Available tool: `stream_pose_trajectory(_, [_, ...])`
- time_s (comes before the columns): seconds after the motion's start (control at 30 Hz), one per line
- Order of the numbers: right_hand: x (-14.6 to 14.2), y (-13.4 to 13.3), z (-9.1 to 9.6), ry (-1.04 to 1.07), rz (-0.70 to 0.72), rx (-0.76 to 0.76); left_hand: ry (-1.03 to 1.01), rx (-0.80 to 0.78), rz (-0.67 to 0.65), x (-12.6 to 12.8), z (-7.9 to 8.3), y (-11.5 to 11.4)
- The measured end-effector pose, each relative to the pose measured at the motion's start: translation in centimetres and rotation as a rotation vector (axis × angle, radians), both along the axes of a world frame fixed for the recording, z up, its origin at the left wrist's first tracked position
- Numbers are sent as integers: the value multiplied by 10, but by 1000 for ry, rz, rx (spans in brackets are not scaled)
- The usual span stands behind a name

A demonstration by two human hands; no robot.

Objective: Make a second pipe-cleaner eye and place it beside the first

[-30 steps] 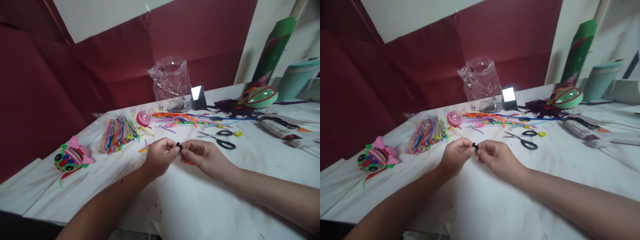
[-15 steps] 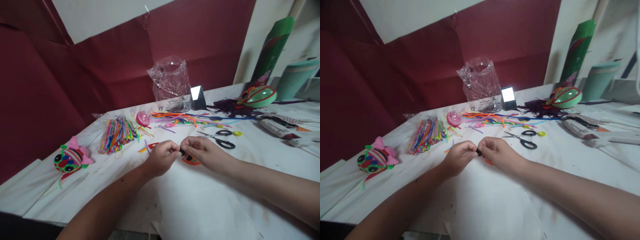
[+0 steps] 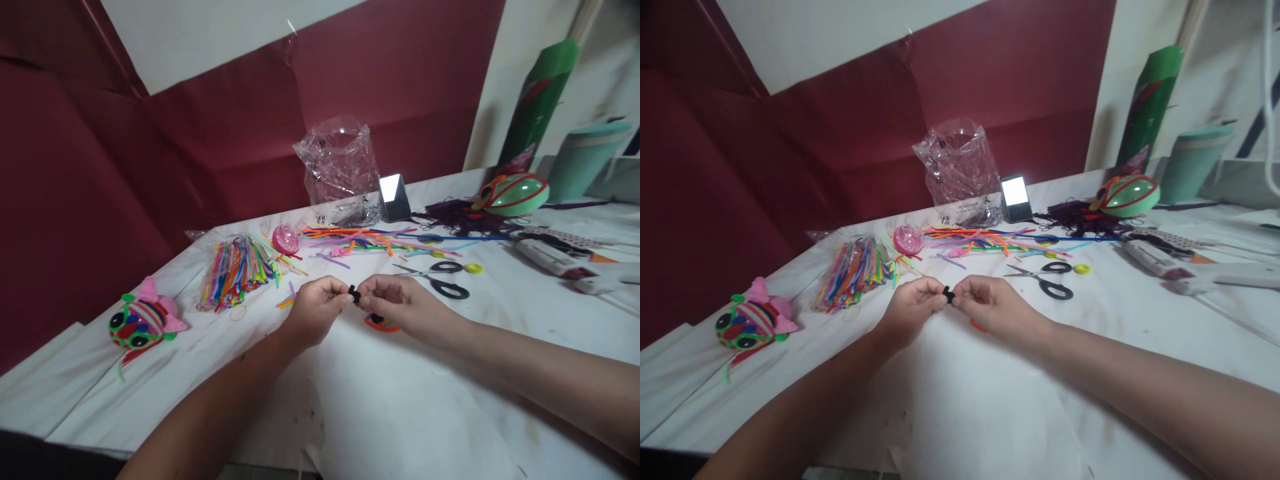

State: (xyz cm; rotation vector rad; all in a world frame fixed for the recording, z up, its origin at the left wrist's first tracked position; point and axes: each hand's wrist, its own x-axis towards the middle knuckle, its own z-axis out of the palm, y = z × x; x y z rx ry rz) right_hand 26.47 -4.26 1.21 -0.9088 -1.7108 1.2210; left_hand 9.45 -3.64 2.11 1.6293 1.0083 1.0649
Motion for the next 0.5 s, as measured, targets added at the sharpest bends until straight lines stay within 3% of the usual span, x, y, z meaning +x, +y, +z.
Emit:
stream_pose_trajectory(0.27, [-1, -6, -3, -194, -135, 354, 260, 252, 48, 1, 2, -5])
stream_pose_trajectory(0.37, [-1, -9, -5, -206, -182, 407, 151, 140, 74, 5, -1, -7])
stream_pose_trajectory(0.5, [-2, -7, -9, -99, -145, 271, -108, -90, 98, 10, -10, -6])
